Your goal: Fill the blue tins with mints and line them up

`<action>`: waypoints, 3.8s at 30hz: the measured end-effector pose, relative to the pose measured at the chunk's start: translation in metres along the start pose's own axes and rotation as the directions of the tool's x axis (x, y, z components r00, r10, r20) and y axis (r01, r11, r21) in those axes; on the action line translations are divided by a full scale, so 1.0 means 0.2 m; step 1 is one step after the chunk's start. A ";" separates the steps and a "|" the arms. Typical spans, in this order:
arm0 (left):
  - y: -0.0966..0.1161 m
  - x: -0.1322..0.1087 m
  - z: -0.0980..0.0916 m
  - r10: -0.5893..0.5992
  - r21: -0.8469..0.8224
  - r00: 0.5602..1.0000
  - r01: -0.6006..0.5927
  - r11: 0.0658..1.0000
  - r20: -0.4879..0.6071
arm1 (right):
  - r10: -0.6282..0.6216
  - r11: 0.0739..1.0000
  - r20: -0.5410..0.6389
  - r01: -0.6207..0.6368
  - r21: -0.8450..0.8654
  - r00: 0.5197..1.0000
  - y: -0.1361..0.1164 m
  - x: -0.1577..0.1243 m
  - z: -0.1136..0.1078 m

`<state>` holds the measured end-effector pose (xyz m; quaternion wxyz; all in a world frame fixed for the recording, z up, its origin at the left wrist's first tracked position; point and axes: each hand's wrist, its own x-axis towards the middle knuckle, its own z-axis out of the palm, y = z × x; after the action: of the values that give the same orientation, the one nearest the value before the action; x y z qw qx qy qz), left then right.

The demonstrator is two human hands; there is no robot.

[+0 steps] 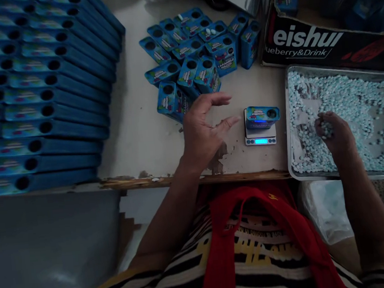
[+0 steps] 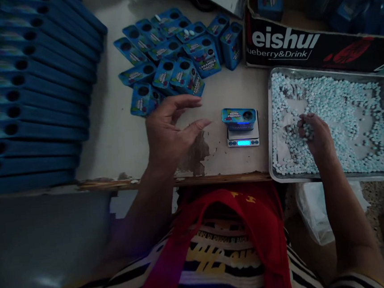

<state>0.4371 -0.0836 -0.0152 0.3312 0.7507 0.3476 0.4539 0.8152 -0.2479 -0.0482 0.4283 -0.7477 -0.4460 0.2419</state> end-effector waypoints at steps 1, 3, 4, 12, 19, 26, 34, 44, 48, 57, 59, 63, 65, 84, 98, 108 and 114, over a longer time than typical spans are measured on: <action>0.01 0.01 0.01 0.024 0.006 0.999 -0.024 1.000 0.024 | 0.023 0.999 0.004 -0.023 0.027 1.000 -0.01 0.00 -0.01; 0.01 0.03 0.02 0.066 0.044 0.995 -0.070 0.997 0.080 | 0.061 0.998 0.010 -0.061 0.023 0.998 -0.03 0.00 -0.02; 0.01 0.03 0.03 0.074 0.065 0.992 -0.081 0.995 0.106 | 0.049 0.998 0.013 -0.048 -0.049 0.999 -0.05 -0.01 -0.03; -0.04 -0.01 0.16 -0.119 0.070 0.955 0.103 0.992 0.272 | -0.159 0.818 0.170 0.226 -0.528 0.973 -0.13 -0.07 -0.02; -0.07 -0.02 0.22 -0.169 -0.082 0.939 0.202 0.976 0.300 | -0.172 0.800 0.114 0.206 -0.563 0.978 -0.15 -0.04 0.01; -0.10 -0.01 0.27 -0.187 -0.164 0.929 0.249 0.955 0.319 | -0.216 0.849 0.041 0.208 -0.485 0.976 -0.24 -0.05 0.06; 0.21 0.12 0.45 0.387 0.116 0.823 -0.470 0.875 0.417 | 0.405 0.482 0.222 -0.413 0.773 0.887 -0.44 -0.15 0.32; 0.05 0.04 0.38 0.165 0.057 0.953 -0.185 0.981 0.255 | 0.490 0.054 0.413 -0.500 0.864 0.768 -0.48 -0.13 0.38; -0.05 -0.03 0.36 -0.139 -0.214 0.972 0.179 0.960 0.191 | 0.471 0.104 0.403 -0.503 0.858 0.785 -0.47 -0.10 0.36; -0.11 -0.06 0.30 -0.217 -0.319 0.937 0.301 0.898 0.274 | 0.321 0.543 0.368 -0.488 0.683 0.873 -0.55 -0.07 0.30; -0.11 -0.05 0.22 -0.198 -0.258 0.951 0.258 0.931 0.236 | 0.226 0.664 0.412 -0.449 0.598 0.882 -0.62 -0.03 0.27; -0.15 -0.04 0.03 -0.287 -0.192 0.950 0.307 0.932 0.125 | 0.113 0.839 0.503 -0.354 0.413 0.857 -0.75 0.05 0.21; -0.15 -0.04 -0.04 -0.339 -0.201 0.938 0.345 0.917 0.068 | 0.096 0.888 0.525 -0.311 0.339 0.846 -0.81 0.08 0.19; -0.15 -0.08 -0.15 -0.224 -0.196 0.965 0.247 0.949 0.136 | 0.139 0.949 0.638 0.084 -0.305 0.758 -1.12 0.22 0.14; -0.17 -0.11 -0.14 -0.267 -0.115 0.927 0.306 0.945 0.265 | 0.094 0.967 0.567 0.060 -0.247 0.818 -1.06 0.22 0.18; 0.27 0.21 0.27 0.096 0.224 0.743 -0.319 0.921 0.662 | 0.241 0.891 0.439 -0.376 0.254 0.866 -0.90 0.28 0.08; 0.11 0.53 -0.49 0.119 0.385 0.983 -0.164 0.908 0.139 | -0.023 0.989 0.485 -0.050 0.138 0.874 -0.91 0.41 0.52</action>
<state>0.3884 0.0089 0.0865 0.1582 0.8495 0.3574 0.3545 0.6932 -0.0897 0.0562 0.3547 -0.6330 -0.5151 0.4564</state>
